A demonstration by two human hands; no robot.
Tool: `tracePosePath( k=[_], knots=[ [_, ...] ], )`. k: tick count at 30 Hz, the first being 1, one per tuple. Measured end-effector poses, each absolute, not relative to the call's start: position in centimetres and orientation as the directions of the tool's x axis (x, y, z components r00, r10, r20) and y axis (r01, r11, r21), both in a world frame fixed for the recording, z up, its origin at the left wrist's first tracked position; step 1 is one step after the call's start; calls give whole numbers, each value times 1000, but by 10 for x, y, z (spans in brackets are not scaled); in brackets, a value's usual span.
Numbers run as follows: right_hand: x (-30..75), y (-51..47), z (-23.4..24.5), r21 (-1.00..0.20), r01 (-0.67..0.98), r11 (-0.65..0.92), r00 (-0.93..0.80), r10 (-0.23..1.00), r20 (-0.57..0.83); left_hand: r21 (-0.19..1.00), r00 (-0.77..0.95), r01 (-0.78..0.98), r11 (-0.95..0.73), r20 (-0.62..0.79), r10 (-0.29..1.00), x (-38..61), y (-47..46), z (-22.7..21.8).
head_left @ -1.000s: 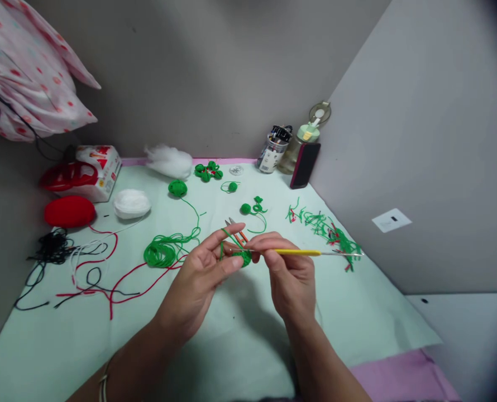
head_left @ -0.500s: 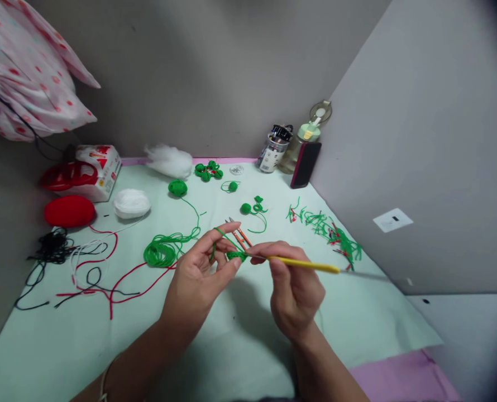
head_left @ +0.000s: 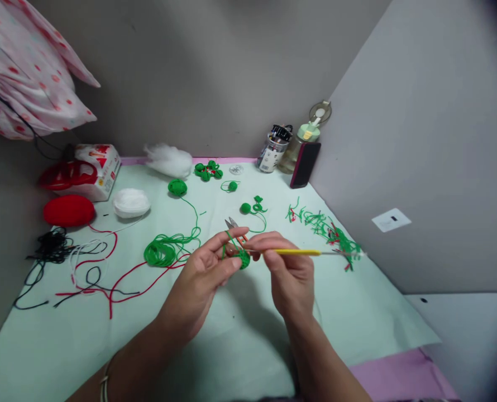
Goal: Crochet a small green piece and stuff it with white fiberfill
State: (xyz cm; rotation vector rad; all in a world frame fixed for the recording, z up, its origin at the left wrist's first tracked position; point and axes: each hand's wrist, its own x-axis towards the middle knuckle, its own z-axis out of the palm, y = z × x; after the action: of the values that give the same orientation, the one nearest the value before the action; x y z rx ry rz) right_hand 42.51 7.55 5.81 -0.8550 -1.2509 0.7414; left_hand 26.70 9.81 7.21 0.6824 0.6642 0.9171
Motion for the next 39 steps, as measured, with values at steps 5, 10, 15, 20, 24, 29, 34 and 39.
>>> tracePosePath(
  k=[5,10,15,20,24,29,34,39],
  knots=[
    [418,68,53,-759,300,578,138,761,634,795,383,-485,364,-182,906,271,93,67],
    [419,63,50,-572,507,645,65,633,772,658,484,-530,536,-285,828,270,96,69],
    [426,72,59,-872,-48,487,315,836,450,642,501,-542,542,-271,822,263,102,75],
    [424,75,58,-916,-52,399,214,900,380,797,466,-453,400,-171,868,266,99,71],
    [426,75,57,-922,-109,371,247,909,337,854,449,-378,357,-168,878,265,97,68],
    [428,73,60,-917,-115,382,226,909,350,889,396,-344,303,-155,905,260,96,69],
    [424,63,60,-762,310,569,132,768,627,969,248,-203,143,-90,965,264,94,70],
    [421,56,52,-359,728,584,-110,617,780,947,182,-264,183,-138,974,271,90,71]
  ],
)
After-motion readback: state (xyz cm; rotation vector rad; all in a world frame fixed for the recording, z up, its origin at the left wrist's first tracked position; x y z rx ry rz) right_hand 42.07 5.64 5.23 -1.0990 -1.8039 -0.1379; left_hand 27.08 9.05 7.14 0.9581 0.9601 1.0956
